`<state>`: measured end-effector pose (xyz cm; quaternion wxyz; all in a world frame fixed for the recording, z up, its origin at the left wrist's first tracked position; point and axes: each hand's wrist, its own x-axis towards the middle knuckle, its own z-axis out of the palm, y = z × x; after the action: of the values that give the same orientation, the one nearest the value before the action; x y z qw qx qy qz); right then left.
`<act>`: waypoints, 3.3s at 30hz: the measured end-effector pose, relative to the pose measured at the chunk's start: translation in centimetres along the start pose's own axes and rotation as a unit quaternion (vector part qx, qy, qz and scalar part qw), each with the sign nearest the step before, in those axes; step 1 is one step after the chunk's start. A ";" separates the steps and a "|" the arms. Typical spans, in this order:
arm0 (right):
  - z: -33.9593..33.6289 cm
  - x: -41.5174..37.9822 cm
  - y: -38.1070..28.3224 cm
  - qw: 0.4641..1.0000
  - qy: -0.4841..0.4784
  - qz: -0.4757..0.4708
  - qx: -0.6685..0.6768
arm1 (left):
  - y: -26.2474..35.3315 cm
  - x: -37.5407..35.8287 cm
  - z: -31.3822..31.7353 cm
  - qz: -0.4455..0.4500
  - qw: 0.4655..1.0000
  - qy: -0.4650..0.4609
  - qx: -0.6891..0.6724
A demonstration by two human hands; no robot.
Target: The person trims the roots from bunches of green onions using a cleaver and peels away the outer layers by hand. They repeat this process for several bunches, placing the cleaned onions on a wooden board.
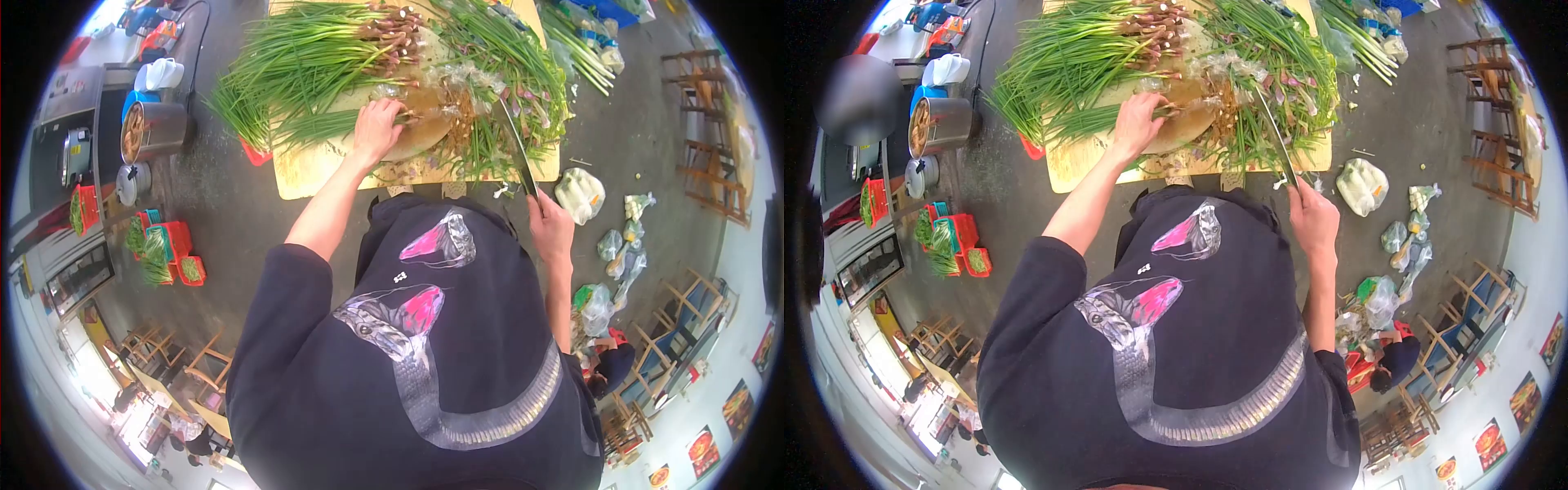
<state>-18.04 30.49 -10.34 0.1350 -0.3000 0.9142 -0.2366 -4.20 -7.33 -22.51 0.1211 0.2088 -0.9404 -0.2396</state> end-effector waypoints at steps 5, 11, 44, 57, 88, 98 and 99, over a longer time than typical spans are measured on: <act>1.0 -1.4 0.0 1.000 0.003 0.019 0.024 | 0.1 -0.1 -1.1 0.064 0.996 0.058 0.038; 1.1 -1.1 -0.1 1.000 -0.004 -0.023 0.006 | -0.3 -2.7 0.5 0.027 0.999 -0.012 0.018; 1.9 3.7 -1.4 0.987 -0.097 -0.131 0.004 | -0.5 3.0 0.3 -0.010 0.982 -0.189 0.008; 6.1 7.4 -3.3 0.871 -0.308 0.139 0.356 | -1.7 4.7 1.7 -0.199 0.962 -0.113 -0.149; 6.4 5.7 -2.8 0.911 -0.282 0.154 0.258 | -2.5 6.0 -4.6 -0.129 0.984 -0.125 0.007; 4.6 7.4 -3.6 0.947 -0.299 0.058 0.102 | -6.3 3.1 -1.4 -0.232 0.949 -0.159 -0.140; 4.5 7.3 -3.8 0.946 -0.299 0.061 0.107 | -6.0 3.2 -1.8 -0.228 0.954 -0.139 -0.132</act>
<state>-20.17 21.77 -12.95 0.4479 -0.2842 0.8177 -0.2235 -4.40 -14.22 -23.60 -0.0426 0.3644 -0.8352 -0.4096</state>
